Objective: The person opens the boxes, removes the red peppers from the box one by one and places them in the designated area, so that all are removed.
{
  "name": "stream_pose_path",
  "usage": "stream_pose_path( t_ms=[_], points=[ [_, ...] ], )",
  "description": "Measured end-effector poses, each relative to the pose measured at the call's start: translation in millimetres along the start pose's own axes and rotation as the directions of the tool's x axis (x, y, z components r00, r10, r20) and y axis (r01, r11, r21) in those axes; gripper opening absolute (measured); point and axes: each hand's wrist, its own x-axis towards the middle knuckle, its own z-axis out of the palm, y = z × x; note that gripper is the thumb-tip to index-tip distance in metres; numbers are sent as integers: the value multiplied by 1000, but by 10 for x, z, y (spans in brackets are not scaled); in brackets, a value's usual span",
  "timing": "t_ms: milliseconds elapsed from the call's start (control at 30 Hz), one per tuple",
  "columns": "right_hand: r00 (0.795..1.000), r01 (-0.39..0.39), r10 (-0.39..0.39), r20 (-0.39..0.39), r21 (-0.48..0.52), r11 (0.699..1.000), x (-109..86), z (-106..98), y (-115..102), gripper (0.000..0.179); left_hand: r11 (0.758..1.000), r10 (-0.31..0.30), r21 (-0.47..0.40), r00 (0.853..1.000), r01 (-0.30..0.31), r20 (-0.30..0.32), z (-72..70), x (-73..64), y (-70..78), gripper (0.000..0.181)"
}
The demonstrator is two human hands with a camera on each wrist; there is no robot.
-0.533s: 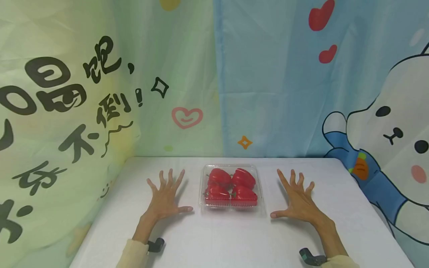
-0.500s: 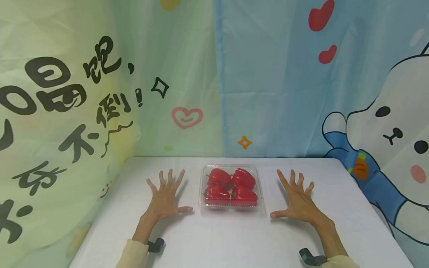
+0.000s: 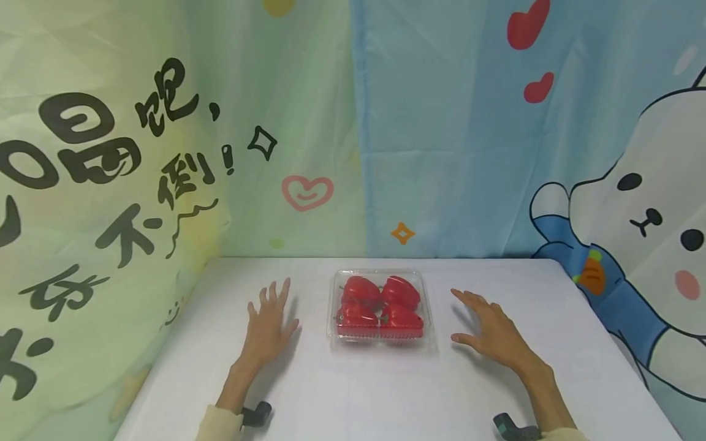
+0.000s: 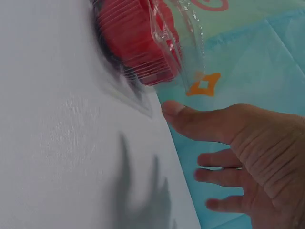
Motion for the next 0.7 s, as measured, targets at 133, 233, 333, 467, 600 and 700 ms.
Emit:
stream_pose_path(
  t_ms=[133, 233, 333, 467, 600, 700],
  points=[
    [999, 23, -21, -49, 34, 999, -48, -34, -99, 64, 984, -118, -144, 990, 106, -75, -29, -68, 124, 59],
    [996, 40, -34, -86, 65, 997, -85, -12, -191, 45, 935, -234, -294, 967, 198, -95, -53, -117, 232, 34],
    [990, 80, -65, -128, 119, 990, -113, 46, -272, 39, 868, -329, -413, 942, 277, -59, -61, -165, 338, 22],
    [962, 183, -148, -229, 138, 973, -141, 142, -347, 42, 814, -358, -461, 930, 354, 82, -25, -231, 452, 20],
    [938, 235, -195, -287, 113, 965, -174, 219, -377, 39, 659, -286, -611, 897, 439, 336, 19, -323, 580, 19],
    [943, 226, -189, -274, 112, 968, -191, 255, -385, 35, 401, -167, -723, 821, 562, 546, 60, -406, 714, 23]
  ],
)
